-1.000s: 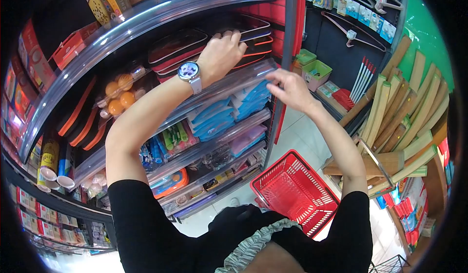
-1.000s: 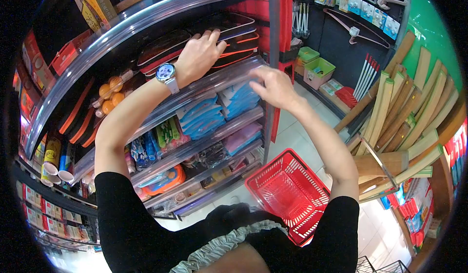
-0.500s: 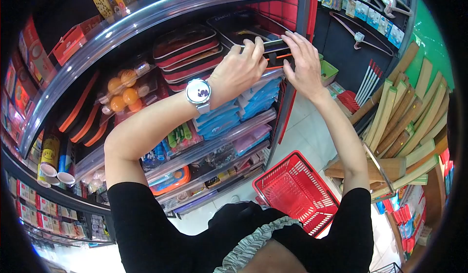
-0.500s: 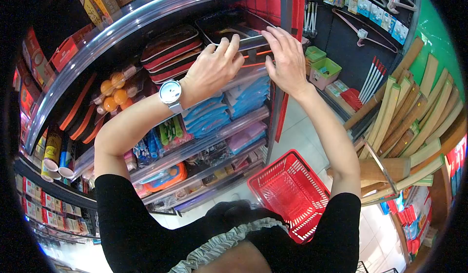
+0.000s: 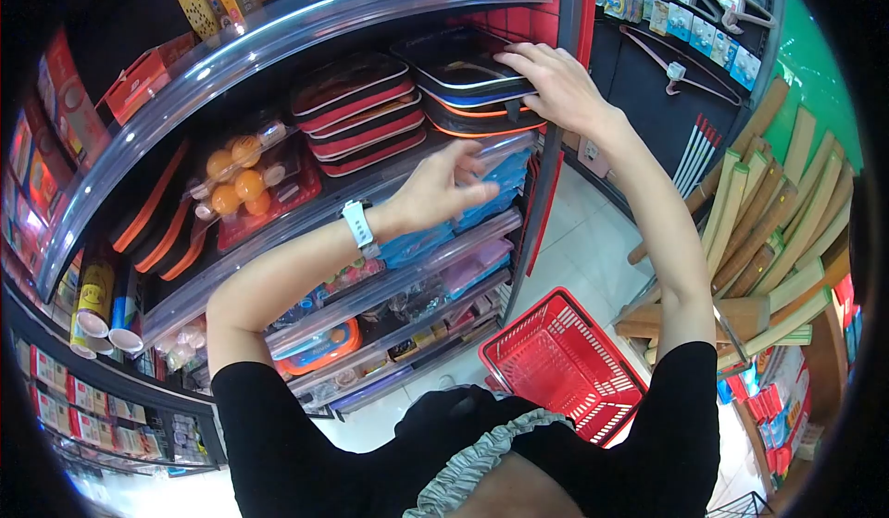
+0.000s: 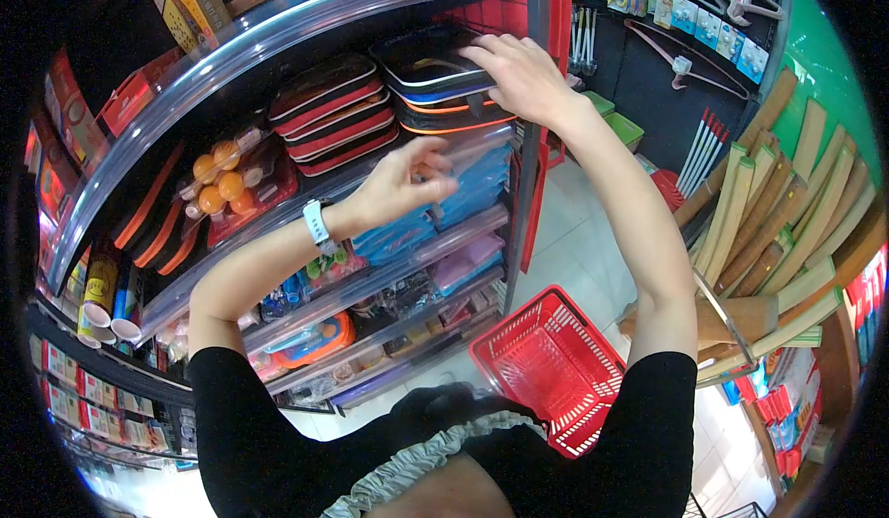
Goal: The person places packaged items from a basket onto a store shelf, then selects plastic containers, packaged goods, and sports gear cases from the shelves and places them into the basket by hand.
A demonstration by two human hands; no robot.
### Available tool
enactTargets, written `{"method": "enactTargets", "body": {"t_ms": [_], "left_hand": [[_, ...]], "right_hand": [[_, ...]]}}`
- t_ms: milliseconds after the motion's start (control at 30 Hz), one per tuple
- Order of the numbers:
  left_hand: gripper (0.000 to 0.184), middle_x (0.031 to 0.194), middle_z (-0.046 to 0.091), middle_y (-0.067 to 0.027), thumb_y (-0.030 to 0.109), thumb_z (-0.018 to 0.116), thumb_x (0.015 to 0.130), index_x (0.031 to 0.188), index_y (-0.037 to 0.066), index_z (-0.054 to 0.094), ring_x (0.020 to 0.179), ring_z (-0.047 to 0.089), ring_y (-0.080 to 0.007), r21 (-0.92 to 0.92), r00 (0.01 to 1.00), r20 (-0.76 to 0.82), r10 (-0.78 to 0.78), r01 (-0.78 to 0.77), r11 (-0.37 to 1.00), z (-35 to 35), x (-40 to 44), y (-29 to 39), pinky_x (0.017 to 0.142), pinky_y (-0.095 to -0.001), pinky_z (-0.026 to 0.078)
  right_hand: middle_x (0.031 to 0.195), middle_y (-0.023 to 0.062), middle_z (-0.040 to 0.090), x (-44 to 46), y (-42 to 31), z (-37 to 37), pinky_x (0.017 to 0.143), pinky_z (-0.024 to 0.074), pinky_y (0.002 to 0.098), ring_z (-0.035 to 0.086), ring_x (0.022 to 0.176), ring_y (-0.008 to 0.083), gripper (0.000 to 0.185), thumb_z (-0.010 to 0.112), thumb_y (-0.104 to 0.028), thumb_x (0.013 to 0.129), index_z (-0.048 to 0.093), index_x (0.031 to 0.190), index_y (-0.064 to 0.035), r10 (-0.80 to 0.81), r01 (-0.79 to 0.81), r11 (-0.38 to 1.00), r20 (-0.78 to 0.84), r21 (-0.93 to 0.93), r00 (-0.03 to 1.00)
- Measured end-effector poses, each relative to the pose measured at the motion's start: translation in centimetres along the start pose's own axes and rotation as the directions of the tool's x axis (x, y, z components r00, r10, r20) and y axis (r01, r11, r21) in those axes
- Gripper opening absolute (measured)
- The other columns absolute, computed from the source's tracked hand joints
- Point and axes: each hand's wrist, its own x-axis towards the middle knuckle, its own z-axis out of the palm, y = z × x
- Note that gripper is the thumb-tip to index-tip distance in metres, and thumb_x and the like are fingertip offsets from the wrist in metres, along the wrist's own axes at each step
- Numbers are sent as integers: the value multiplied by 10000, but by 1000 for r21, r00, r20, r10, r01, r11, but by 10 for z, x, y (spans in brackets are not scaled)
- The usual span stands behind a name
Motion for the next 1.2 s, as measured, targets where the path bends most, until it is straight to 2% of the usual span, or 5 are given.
{"method": "enactTargets", "body": {"t_ms": [100,233,600,933,1200], "left_hand": [[659,1194,536,-143,367,697,799,1262,-13,421,1098,549,-256,-609,985,-27,-169,117,785,6,17,2,886,-376,474],[470,1151,557,-136,311,623,872,1196,-1,487,1064,573,-231,-855,971,-109,-213,17,519,13,28,-4,971,-376,444],[466,1177,539,-206,383,459,934,1210,8,488,1102,552,-318,-960,944,-34,-329,61,274,10,57,-20,979,-401,438],[314,1119,614,-125,5,555,836,1149,-14,540,1008,605,-226,-907,987,62,-147,117,404,86,-30,14,918,-391,478],[487,1164,566,-76,-21,617,785,1241,32,455,1063,563,-181,-898,947,274,-168,315,306,151,-112,13,963,-361,429]], "right_hand": [[1098,121,602,3,-4,14,872,450,398,556,997,296,503,560,45,684,551,1182,-31,44,-41,998,80,-42,996],[1031,111,624,-14,-16,10,822,467,397,574,967,285,453,564,1,697,581,1147,-50,91,-90,996,-41,25,995],[1077,129,617,-74,-49,-35,854,458,409,574,972,306,562,558,67,616,571,1166,-47,146,-131,986,-160,98,976],[1046,113,592,-174,-93,-88,777,437,383,564,925,304,562,699,-29,566,587,1116,-49,180,-163,981,-165,107,970],[1146,124,614,-294,-138,-118,790,417,344,575,968,266,409,642,-172,702,633,1098,-70,290,-276,954,-125,115,949]]}}
